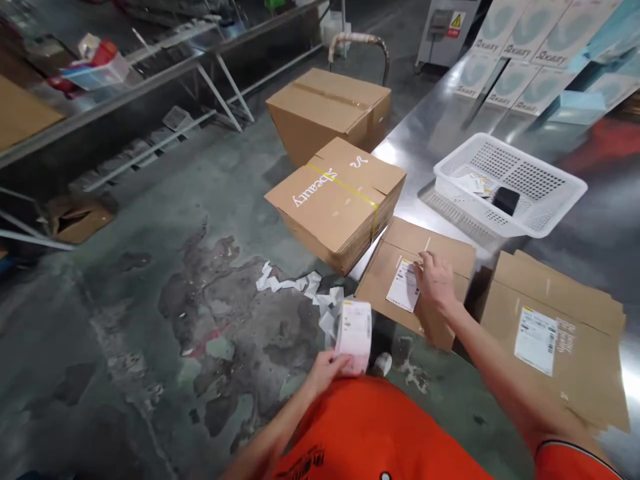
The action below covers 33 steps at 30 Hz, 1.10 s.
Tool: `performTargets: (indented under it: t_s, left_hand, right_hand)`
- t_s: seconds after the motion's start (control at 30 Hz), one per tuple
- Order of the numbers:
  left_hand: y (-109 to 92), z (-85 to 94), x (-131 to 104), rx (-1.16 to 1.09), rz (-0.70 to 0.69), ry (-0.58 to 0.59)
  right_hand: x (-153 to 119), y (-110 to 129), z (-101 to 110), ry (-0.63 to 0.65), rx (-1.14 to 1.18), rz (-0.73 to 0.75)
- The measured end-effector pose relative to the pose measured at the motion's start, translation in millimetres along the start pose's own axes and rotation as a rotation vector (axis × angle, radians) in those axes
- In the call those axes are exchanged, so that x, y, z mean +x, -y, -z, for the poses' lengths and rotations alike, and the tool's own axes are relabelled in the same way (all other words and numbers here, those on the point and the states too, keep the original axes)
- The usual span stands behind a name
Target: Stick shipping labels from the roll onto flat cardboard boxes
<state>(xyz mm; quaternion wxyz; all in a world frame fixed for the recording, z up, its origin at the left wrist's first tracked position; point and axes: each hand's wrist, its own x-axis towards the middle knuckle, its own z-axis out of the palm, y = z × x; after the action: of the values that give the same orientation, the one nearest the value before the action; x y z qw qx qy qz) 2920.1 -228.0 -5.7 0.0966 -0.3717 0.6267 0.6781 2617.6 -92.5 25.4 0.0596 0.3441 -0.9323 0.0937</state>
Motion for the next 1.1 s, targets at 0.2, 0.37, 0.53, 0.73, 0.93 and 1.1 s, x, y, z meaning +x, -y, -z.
performTargets:
  t_s: [0.2, 0.37, 0.53, 0.73, 0.93, 1.1]
  left_hand:
    - [-78, 2.7, 63, 0.031, -0.264, -0.065]
    - [-96, -5.7, 93, 0.063, -0.438, 0.13]
    - [-100, -3.1, 71, -0.041, -0.357, 0.204]
    - [-136, -87.2, 43, -0.116, -0.262, 0.393]
    - [-159, -222.9, 67, 0.004, -0.164, 0.581]
    - [-189, -296.5, 121, -0.17, -0.096, 0.418]
  right_hand:
    - [-19, 47, -17, 0.138, 0.043, 0.112]
    - [-52, -8, 5, -0.016, 0.112, -0.508]
    - [-95, -21, 30, 0.043, 0.275, -0.852]
    - [-145, -107, 94, -0.313, 0.284, -0.851]
    - [-246, -259, 115, -0.182, 0.304, -0.902]
    - [-249, -378, 80, -0.22, 0.668, -1.062]
